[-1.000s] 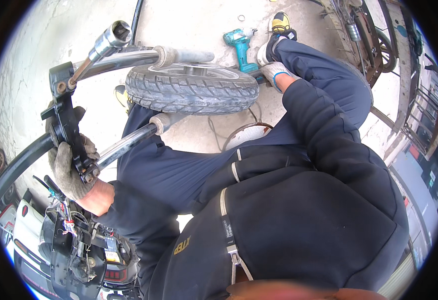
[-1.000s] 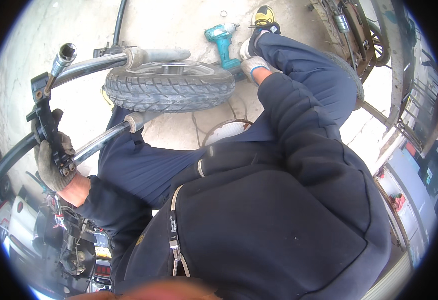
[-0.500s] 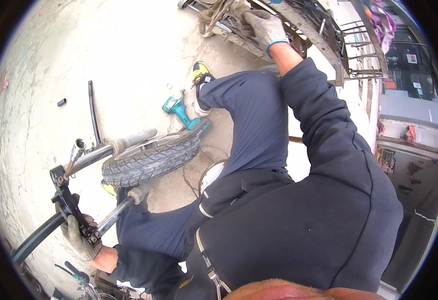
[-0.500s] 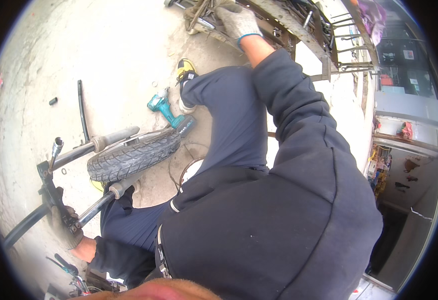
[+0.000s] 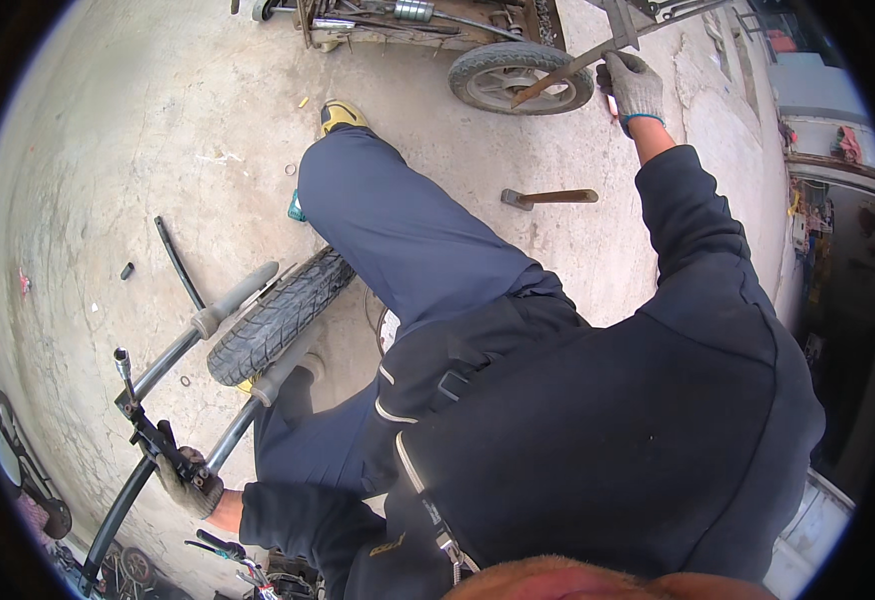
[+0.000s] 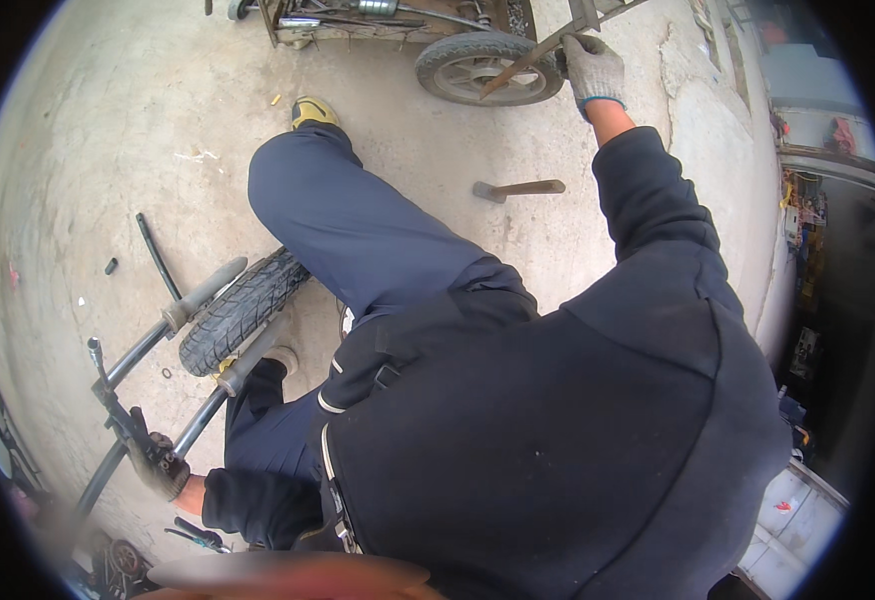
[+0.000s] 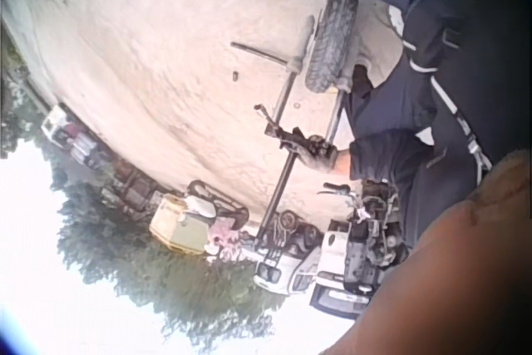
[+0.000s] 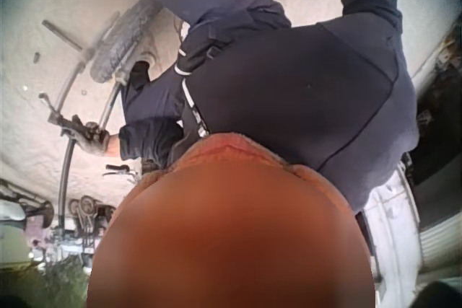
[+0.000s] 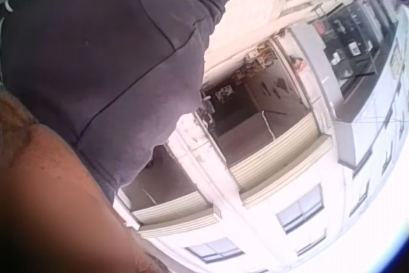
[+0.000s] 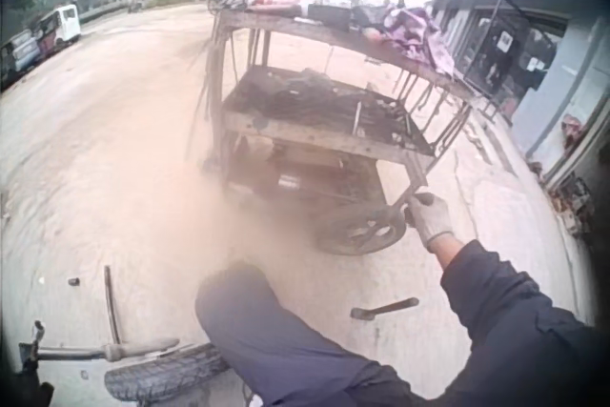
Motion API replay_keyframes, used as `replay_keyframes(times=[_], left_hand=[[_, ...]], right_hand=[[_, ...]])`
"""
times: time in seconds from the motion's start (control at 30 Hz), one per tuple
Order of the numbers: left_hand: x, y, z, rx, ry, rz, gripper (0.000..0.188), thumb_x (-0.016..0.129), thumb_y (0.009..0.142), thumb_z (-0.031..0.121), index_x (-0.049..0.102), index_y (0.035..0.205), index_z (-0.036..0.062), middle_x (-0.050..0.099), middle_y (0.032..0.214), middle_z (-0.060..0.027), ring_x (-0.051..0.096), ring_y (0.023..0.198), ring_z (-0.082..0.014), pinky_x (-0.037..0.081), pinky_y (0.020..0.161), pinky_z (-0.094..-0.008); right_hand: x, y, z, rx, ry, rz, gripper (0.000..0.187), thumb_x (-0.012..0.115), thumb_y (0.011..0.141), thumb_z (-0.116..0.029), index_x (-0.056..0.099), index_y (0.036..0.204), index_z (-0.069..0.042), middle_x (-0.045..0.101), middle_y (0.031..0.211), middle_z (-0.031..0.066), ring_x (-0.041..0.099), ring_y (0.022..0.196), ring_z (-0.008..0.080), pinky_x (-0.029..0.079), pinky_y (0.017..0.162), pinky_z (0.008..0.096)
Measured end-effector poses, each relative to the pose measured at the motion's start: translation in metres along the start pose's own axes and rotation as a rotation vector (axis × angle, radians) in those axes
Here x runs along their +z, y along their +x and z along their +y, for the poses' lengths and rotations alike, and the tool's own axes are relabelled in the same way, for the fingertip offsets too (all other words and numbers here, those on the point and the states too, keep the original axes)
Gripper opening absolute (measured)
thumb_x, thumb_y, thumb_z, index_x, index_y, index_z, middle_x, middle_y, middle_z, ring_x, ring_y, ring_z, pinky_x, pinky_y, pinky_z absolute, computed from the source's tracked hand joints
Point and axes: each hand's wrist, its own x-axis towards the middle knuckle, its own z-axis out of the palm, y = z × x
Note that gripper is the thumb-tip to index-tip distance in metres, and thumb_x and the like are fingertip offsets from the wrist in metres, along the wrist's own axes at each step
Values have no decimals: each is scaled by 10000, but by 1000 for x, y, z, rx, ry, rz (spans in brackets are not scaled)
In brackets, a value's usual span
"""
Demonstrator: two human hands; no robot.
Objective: The person assembles a motorcycle front end by attaching the front wheel to the fork, tightening bolts with a hammer and impact wrench, and installing the front fender. The person uses both hands to align and secure components.
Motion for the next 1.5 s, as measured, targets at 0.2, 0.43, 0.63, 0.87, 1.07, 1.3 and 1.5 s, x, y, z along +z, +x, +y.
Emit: replay_keyframes(times=[0.2, 0.43, 0.63, 0.87, 1.07, 1.3, 1.5], left_hand=[[24, -12, 7, 22, -5, 71, 725, 649, 1031, 270, 303, 1641, 87, 581, 1465, -266, 567, 568, -95, 458, 446, -184], [40, -33, 19, -88, 31, 209, 555, 606, 1043, 250, 449, 1511, -3, 671, 1334, -239, 626, 594, -118, 464, 400, -203], [40, -34, 16, -14, -39, 232, 389, 639, 1008, 237, 589, 1292, -25, 734, 841, -167, 657, 529, -177, 498, 418, -249], [29, -26, -2, 1, -242, 170, 474, 620, 1018, 210, 525, 1416, -32, 731, 1133, -214, 670, 597, -169, 514, 434, -239], [19, -28, -12, 35, -253, 121, 555, 605, 1029, 204, 456, 1517, -14, 705, 1209, -228, 668, 651, -151, 547, 468, -220], [23, -39, -11, -5, -241, 177, 521, 607, 1030, 217, 488, 1478, -20, 714, 1182, -217, 658, 611, -139, 510, 437, -215], [26, -43, -12, 11, -279, 170, 553, 614, 1022, 211, 465, 1502, -19, 711, 1187, -203, 658, 609, -131, 517, 440, -207]], right_hand=[[20, -42, 127, 90, -1004, -415, 635, 683, 909, -565, 752, 1242, -29, 761, 1169, 218, 716, 1122, 345, 541, 978, 414], [36, -155, 225, 1019, -777, -1107, 153, 658, 934, -124, 609, 840, -14, 579, 597, 148, 584, 464, 315, 398, 403, 481], [68, -143, 177, 1182, -318, -794, 97, 634, 915, -64, 539, 901, -47, 516, 589, 54, 507, 412, 203, 425, 375, 342], [92, -118, -40, 236, -203, -834, 319, 678, 921, -81, 595, 1213, 13, 600, 750, 54, 541, 430, 141, 491, 356, 292], [116, -193, -183, -226, 451, -795, 610, 575, 964, 43, 414, 1550, 2, 610, 874, 59, 602, 636, 123, 529, 550, 250], [240, -276, -304, -194, 575, -966, 357, 691, 990, -75, 619, 1328, 17, 569, 695, -9, 524, 515, 99, 457, 477, 257], [272, -355, -274, -572, -130, -1156, 402, 782, 869, -287, 728, 1159, -13, 708, 819, 82, 669, 652, 153, 550, 625, 316]])
